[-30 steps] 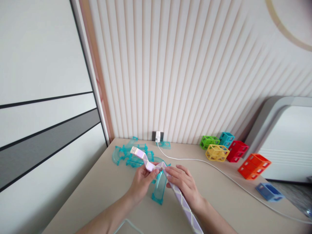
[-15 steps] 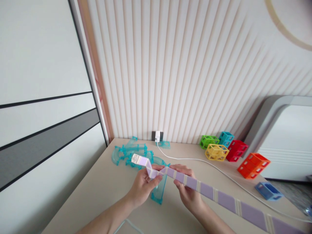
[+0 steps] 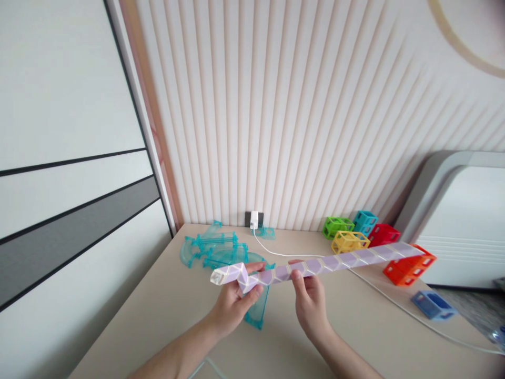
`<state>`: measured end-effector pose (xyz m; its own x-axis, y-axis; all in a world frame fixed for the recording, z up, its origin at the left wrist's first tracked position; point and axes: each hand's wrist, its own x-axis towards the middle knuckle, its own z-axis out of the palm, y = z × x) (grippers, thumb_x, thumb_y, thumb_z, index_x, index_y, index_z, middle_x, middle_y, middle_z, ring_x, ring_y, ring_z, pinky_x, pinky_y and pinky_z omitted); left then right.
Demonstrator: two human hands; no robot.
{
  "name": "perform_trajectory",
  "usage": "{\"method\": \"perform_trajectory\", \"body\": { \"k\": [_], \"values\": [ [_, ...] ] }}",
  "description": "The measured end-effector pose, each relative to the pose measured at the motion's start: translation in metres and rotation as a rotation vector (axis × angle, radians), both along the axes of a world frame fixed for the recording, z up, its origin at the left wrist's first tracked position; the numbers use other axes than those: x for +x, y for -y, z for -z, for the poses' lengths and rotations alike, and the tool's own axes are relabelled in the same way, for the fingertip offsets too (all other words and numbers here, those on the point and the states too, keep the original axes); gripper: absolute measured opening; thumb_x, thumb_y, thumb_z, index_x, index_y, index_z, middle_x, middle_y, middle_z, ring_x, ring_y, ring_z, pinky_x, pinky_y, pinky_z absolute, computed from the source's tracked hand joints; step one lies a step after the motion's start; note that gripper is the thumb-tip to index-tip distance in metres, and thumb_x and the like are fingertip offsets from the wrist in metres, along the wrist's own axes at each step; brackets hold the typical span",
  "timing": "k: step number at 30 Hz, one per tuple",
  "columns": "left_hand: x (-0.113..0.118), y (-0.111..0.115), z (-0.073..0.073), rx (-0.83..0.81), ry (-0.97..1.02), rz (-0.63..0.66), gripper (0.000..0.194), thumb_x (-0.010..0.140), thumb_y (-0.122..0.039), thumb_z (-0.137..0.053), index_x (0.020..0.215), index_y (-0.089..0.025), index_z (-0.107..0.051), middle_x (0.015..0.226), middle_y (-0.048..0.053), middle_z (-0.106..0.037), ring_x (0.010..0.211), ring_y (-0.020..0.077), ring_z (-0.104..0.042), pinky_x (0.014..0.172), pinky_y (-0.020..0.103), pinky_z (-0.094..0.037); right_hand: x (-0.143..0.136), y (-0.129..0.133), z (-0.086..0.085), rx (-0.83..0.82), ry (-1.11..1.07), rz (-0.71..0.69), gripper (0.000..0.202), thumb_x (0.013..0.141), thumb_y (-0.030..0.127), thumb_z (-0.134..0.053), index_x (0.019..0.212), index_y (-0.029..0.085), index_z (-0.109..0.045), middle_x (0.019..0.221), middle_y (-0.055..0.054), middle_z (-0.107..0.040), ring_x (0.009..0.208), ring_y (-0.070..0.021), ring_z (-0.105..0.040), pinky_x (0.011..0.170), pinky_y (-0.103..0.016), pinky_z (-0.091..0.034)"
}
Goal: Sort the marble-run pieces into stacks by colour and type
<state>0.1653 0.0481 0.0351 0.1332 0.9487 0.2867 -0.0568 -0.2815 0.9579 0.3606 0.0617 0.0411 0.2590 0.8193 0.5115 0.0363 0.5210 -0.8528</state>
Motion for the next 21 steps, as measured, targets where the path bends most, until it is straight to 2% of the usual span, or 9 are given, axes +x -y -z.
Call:
{"method": "perform_trajectory", "body": {
  "k": [2,6,10,13,17,21],
  "values": [
    [0.002,-0.001,0.001,-0.044,0.095,-0.018,0.046,0.084,-0.04,-0.075,0.125,-0.021,-0.065,0.12,0.013,-0.071,0.109,0.0292,-0.067,0.094,0.041,-0.055,0.001,0.002,-0.001,0.037,0.027,0.026,0.032,0.09,0.051,-0.067,0.093,0.019,-0.07,0.078,-0.005,-0.073,0.066,-0.0206,-0.068,0.058,-0.03,-0.058],
    [0.004,-0.005,0.003,-0.098,0.151,-0.047,0.037,0.078,-0.042,-0.08,0.106,-0.019,-0.069,0.103,0.009,-0.074,0.096,0.0252,-0.071,0.086,0.035,-0.056,0.004,0.002,-0.001,0.06,0.064,0.035,0.029,0.092,0.049,-0.065,0.097,0.021,-0.068,0.082,-0.006,-0.074,0.07,-0.0235,-0.071,0.061,-0.033,-0.059],
    [0.005,-0.005,-0.001,-0.115,0.142,-0.13,0.033,0.079,-0.045,-0.078,0.1,-0.02,-0.071,0.101,0.008,-0.075,0.095,0.0262,-0.071,0.084,0.034,-0.056,0.002,-0.001,0.003,0.076,0.105,-0.12,0.033,0.098,0.048,-0.057,0.117,0.022,-0.06,0.098,-0.01,-0.076,0.088,-0.0274,-0.075,0.076,-0.038,-0.063],
    [0.004,-0.003,-0.008,-0.032,0.05,-0.197,0.026,0.08,-0.043,-0.078,0.098,-0.024,-0.075,0.103,0.006,-0.075,0.095,0.0269,-0.07,0.082,0.034,-0.056,0.0,-0.003,0.01,0.08,0.136,-0.242,0.04,0.097,0.046,-0.061,0.13,0.025,-0.052,0.114,-0.011,-0.074,0.103,-0.0267,-0.073,0.084,-0.038,-0.063],
    [0.003,0.0,-0.013,0.142,-0.092,-0.219,0.016,0.08,-0.037,-0.078,0.095,-0.031,-0.08,0.098,0.004,-0.076,0.096,0.0279,-0.068,0.09,0.037,-0.053,-0.001,-0.001,0.016,0.038,0.13,-0.297,0.028,0.093,0.04,-0.068,0.115,0.025,-0.061,0.111,-0.01,-0.076,0.104,-0.027,-0.074,0.086,-0.038,-0.063],
    [0.004,0.002,-0.009,0.148,-0.094,-0.234,0.017,0.082,-0.036,-0.077,0.097,-0.029,-0.08,0.096,0.005,-0.075,0.094,0.0286,-0.068,0.091,0.038,-0.052,0.002,0.002,0.015,0.054,0.193,-0.239,0.025,0.09,0.039,-0.072,0.108,0.022,-0.068,0.104,-0.011,-0.078,0.097,-0.0281,-0.076,0.081,-0.038,-0.065]
  ]
}}
